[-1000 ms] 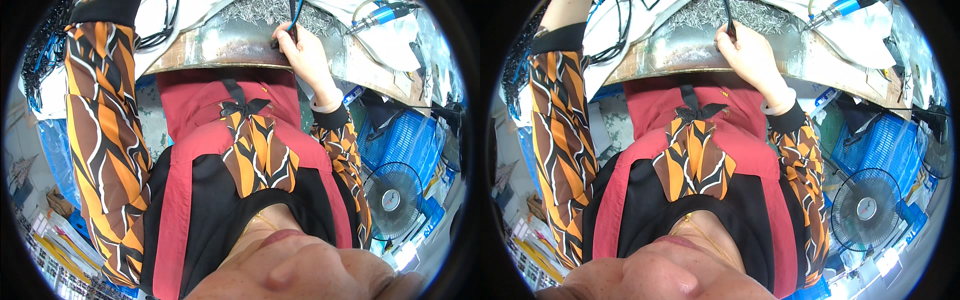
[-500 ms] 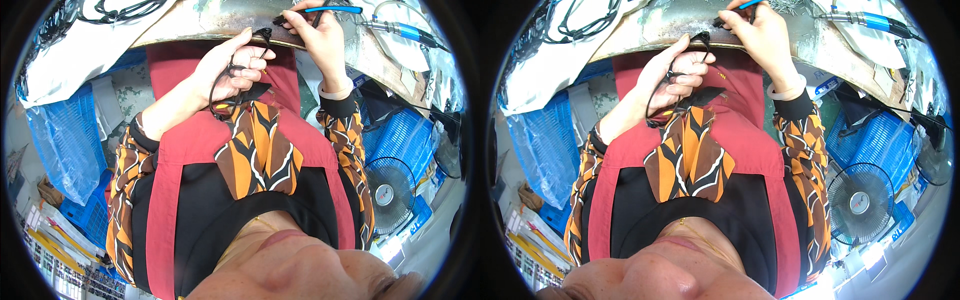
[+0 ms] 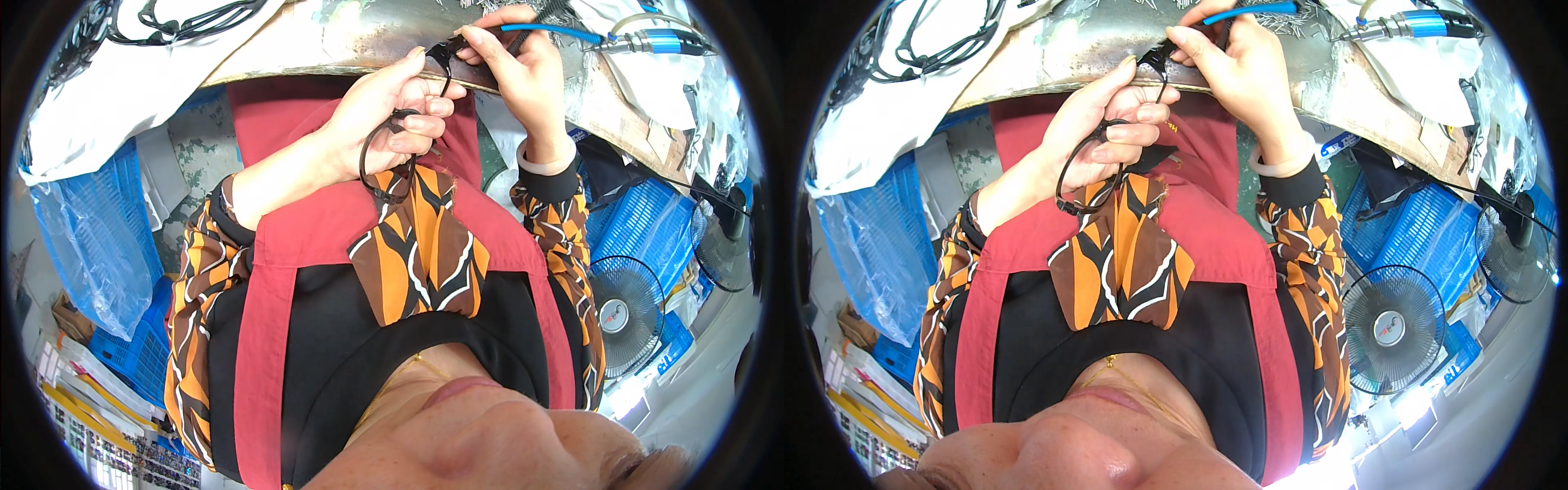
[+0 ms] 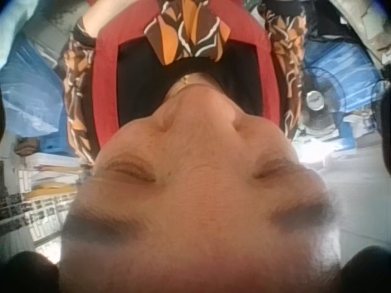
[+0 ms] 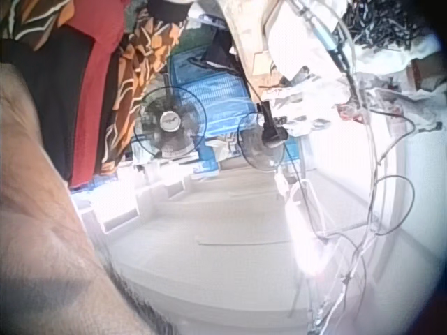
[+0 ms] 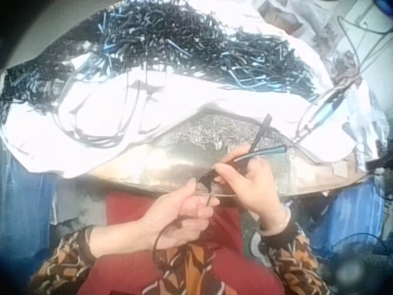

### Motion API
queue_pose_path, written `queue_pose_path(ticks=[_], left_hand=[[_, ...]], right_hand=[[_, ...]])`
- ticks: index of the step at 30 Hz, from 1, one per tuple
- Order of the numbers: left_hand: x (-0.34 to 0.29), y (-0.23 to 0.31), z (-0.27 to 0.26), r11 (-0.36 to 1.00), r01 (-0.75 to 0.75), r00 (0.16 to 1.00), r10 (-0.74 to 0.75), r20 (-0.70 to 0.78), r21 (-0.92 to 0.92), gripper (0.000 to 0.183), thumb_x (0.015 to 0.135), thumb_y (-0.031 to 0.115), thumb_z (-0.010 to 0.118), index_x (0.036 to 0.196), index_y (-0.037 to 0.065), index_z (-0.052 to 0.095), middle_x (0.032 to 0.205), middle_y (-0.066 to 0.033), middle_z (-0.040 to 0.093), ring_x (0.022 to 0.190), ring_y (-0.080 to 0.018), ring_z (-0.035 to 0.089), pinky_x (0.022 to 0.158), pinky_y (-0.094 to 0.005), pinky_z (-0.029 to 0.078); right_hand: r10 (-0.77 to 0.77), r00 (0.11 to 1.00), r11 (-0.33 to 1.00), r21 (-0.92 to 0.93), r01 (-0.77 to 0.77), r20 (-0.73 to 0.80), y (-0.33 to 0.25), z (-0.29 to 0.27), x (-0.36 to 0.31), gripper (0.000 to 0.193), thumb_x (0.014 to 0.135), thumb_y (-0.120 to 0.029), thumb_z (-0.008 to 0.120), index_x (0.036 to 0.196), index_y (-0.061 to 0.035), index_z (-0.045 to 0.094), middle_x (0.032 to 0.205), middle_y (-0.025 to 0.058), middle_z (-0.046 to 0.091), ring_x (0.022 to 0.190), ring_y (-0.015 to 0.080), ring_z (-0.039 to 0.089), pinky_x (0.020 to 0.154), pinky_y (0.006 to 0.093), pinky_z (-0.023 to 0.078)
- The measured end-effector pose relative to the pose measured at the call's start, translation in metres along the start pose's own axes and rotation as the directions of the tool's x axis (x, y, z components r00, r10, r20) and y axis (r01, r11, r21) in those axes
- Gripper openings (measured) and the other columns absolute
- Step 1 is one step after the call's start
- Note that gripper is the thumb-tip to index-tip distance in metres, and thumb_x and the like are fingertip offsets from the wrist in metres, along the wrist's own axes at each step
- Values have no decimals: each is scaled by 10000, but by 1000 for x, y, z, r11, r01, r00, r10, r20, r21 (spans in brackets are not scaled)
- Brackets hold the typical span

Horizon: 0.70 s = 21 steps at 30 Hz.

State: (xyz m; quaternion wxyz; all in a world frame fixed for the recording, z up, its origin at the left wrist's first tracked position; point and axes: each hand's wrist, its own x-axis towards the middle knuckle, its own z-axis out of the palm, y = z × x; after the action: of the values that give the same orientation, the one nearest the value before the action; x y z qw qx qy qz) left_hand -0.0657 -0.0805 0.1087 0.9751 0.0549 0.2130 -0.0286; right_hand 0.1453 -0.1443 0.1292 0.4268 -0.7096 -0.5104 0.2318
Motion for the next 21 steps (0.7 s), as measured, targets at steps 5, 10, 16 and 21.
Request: queue_pose_path(ticks=[5, 10, 16, 21], left_hand=[[6, -2, -10, 996, -35, 999, 32, 44, 83, 619, 1106, 513, 385, 1206, -73, 558, 834, -9, 452, 570, -36, 391, 392, -189, 317], [4, 2, -3, 996, 5, 1000, -7, 28, 90, 619, 1098, 523, 400, 1178, -68, 566, 805, 3, 467, 561, -35, 372, 402, -186, 318], [-8, 18, 27, 665, -678, 735, 612, 291, 313, 394, 1103, 386, 472, 1188, 5, 521, 982, -63, 553, 634, -92, 516, 608, -289, 566], [12, 16, -2, -241, -897, 64, 758, 649, 370, 312, 932, -155, 624, 1108, 29, 442, 1055, -85, 561, 933, -260, 710, 1063, -603, 513]], right_hand=[[77, 997, 971, 227, -74, -5, 1, 9, 1, 132, 948, -126, 721, 974, -14, 657, 756, 43, 694, 697, 93, 667, 641, 250, 522], [-240, 964, 970, -55, 235, -118, 8, -1, -1, 170, 1024, -182, 616, 963, -31, 665, 866, 56, 701, 733, 117, 649, 656, 261, 507], [-346, 839, 929, -24, 371, -419, 0, -33, -8, 429, 1129, -340, 415, 958, -57, 688, 899, 19, 639, 764, 102, 558, 684, 245, 430], [-263, 852, 951, 25, 307, -452, -5, -2, -7, 307, 1088, -298, 514, 975, -45, 647, 853, 0, 618, 713, 75, 537, 629, 214, 410]])
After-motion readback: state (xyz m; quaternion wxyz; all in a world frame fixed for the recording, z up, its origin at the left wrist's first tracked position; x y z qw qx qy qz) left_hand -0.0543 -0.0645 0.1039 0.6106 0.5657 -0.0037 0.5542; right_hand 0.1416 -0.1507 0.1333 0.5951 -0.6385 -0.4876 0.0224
